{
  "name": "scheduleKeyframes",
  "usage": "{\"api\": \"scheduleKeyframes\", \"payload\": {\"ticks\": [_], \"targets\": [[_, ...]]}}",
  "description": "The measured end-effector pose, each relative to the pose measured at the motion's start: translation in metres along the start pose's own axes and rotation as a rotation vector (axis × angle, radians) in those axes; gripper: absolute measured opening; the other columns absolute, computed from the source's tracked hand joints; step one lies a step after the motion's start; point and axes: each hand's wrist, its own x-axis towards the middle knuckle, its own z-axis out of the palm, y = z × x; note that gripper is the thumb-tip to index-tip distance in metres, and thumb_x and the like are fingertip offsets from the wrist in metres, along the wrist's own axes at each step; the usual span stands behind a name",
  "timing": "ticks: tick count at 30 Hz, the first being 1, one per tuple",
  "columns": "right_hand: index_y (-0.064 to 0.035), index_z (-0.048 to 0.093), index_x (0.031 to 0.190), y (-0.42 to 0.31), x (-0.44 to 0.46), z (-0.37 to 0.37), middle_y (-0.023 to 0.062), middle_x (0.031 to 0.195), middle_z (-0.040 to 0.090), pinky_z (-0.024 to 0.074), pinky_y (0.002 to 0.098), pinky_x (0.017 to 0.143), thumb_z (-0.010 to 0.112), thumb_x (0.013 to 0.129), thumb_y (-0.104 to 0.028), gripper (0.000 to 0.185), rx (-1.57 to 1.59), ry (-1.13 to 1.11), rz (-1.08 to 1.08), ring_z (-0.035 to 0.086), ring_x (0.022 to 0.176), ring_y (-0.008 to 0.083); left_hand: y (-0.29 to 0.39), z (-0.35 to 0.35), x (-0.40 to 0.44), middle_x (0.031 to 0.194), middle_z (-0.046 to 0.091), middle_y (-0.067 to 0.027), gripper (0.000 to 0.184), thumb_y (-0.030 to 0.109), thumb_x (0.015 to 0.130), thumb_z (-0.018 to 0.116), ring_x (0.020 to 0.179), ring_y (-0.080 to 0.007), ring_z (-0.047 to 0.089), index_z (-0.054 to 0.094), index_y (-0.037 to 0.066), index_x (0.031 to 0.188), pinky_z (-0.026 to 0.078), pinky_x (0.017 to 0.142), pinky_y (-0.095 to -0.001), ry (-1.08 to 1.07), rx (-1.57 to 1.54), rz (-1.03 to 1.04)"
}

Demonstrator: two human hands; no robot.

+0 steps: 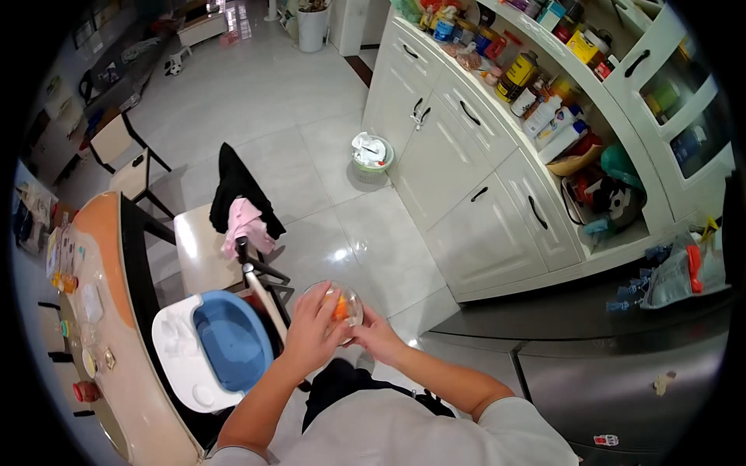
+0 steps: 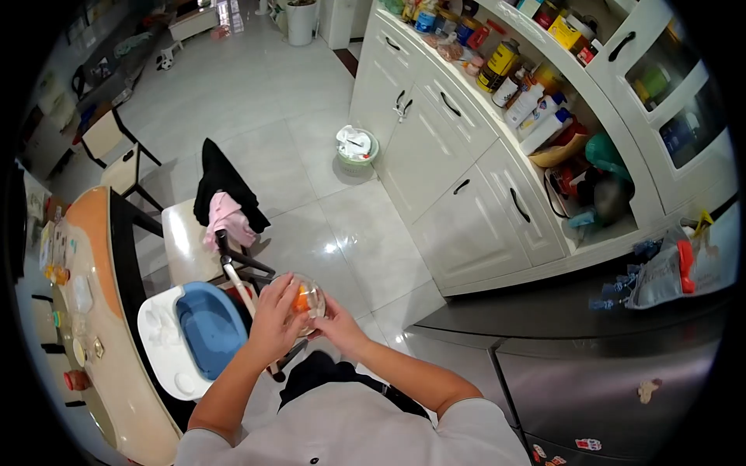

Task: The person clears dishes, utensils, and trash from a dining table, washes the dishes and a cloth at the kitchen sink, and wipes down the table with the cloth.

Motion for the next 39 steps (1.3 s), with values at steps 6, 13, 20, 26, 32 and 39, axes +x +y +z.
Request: {"api": "scheduleKeyframes", "payload": {"ticks": [6, 13, 20, 26, 32, 39], "targets": [[-0.0128, 0.039, 0.144, -0.078, 0.094, -0.102, 0.0060, 0.126, 0.059, 0.0575, 0.0351, 0.081, 0.062, 0.092, -0.004, 0.058, 0.097, 0.059, -0.033, 0.063, 0.109, 0.0193, -0.053, 0.068, 0.143, 0.145, 0.044, -0.0228, 0.058, 0.019, 0.086, 0.072, 0.127, -0.0441, 0.046, 0.051, 0.005, 0.138, 0.037, 0.107, -0.0496, 0.059, -0.127, -0.015], [-0.0113, 0.036, 0.149, -0.185, 0.282, -0.215, 0.0069, 0.129, 0.057, 0.0579, 0.0360, 0.085, 0.062, 0.089, 0.001, 0.066, 0.051, 0.290, -0.067, 0.061, 0.112, 0.0201, -0.197, 0.182, 0.345, 0.128, 0.059, -0.0127, 0.038, 0.008, 0.080, 0.068, 0.123, -0.0362, 0.052, 0.066, 0.008, 0.117, 0.042, 0.101, -0.0488, -0.037, -0.113, 0.131], [-0.0052, 0.022, 0.155, -0.257, 0.462, -0.314, 0.0111, 0.136, 0.053, 0.0586, 0.0312, 0.078, 0.062, 0.085, 0.006, 0.081, -0.023, 0.453, -0.104, 0.060, 0.112, 0.0198, -0.331, 0.270, 0.504, 0.138, 0.051, -0.0177, 0.037, 0.004, 0.082, 0.065, 0.125, -0.0407, 0.050, 0.061, 0.004, 0.119, 0.042, 0.106, -0.0449, -0.129, -0.304, -0.087], [-0.0038, 0.023, 0.155, -0.309, 0.583, -0.361, 0.0129, 0.137, 0.051, 0.0588, 0.0285, 0.072, 0.064, 0.083, 0.004, 0.083, -0.049, 0.520, -0.098, 0.068, 0.092, 0.0184, -0.425, 0.324, 0.600, 0.140, 0.048, -0.0188, 0.059, 0.006, 0.078, 0.073, 0.123, -0.0405, 0.052, 0.050, 0.005, 0.132, 0.045, 0.103, -0.0443, -0.167, -0.249, -0.214], [-0.0011, 0.037, 0.146, -0.314, 0.683, -0.410, 0.0116, 0.123, 0.056, 0.0588, 0.0290, 0.067, 0.068, 0.081, 0.000, 0.072, -0.190, 0.691, -0.012, 0.068, 0.088, 0.0194, -0.533, 0.389, 0.659, 0.128, 0.052, -0.0197, 0.068, 0.012, 0.076, 0.077, 0.120, -0.0378, 0.054, 0.045, 0.005, 0.136, 0.047, 0.100, -0.0414, -0.366, -0.412, -0.413], [0.0040, 0.043, 0.137, -0.259, 0.831, -0.495, 0.0134, 0.110, 0.060, 0.0556, 0.0313, 0.079, 0.083, 0.070, -0.013, 0.079, -0.653, 0.984, -0.171, 0.064, 0.096, 0.0212, -0.687, 0.535, 0.698, 0.113, 0.063, -0.0074, 0.065, 0.006, 0.068, 0.078, 0.105, -0.0168, 0.060, 0.054, 0.005, 0.128, 0.048, 0.096, -0.0315, -0.416, -1.056, -0.758]]}}
